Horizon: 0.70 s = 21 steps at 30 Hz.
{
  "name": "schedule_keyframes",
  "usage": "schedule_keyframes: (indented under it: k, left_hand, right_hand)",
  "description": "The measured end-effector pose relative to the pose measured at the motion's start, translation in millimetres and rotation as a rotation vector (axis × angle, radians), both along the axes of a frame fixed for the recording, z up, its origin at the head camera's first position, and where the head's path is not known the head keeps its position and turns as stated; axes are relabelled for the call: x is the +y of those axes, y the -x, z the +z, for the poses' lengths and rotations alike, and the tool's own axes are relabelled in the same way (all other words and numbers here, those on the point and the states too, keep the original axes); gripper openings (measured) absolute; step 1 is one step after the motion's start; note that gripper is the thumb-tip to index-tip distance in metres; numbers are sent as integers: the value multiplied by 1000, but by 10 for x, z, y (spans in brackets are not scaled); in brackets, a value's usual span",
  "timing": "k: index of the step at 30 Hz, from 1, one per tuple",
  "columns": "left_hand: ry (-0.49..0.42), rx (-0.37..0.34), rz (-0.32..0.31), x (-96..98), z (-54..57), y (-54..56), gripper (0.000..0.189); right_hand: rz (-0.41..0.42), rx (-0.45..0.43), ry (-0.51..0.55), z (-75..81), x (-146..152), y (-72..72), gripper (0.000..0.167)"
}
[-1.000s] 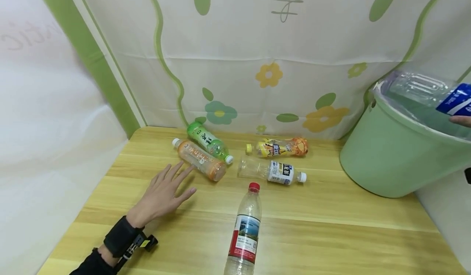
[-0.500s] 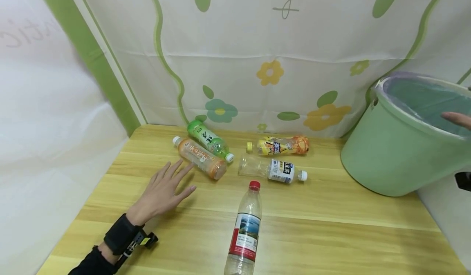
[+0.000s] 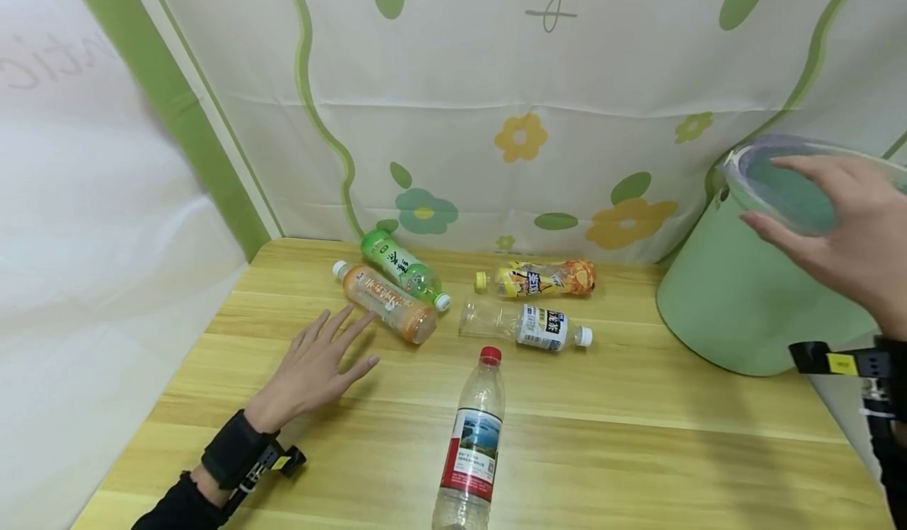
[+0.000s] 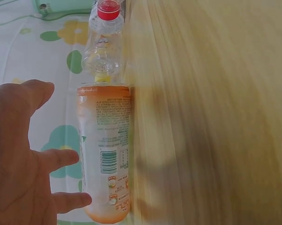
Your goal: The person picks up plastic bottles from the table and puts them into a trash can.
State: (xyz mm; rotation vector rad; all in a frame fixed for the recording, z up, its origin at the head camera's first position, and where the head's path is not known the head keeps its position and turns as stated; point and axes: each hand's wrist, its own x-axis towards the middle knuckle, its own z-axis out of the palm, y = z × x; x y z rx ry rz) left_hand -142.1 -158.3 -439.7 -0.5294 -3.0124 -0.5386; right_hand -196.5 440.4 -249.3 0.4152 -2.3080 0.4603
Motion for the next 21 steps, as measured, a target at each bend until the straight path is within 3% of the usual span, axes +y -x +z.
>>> schedule_keyframes:
  k: [2,6,10,15,21]
  left_hand:
    - [0,2,-1,-1,-2,-2,77]
    - [-3,-2,-2,-2,-6,-5,78]
    - [-5,-1,-1,-7,-2,-8,78]
    - [-4,-3,1,-13,4,-14,78]
    - [-1,1,3,-21,-11,-14,78]
  right_hand:
    - [69,36,-61,26,-138,-47,77]
    - [145,26,-132,9,-387,-121,92]
    - [215,-36,-169,-75,-596,-173,80]
    - [335,-81,-214,-379,-799,-173,80]
    - [349,-159,-228,-879,-948,-212,82]
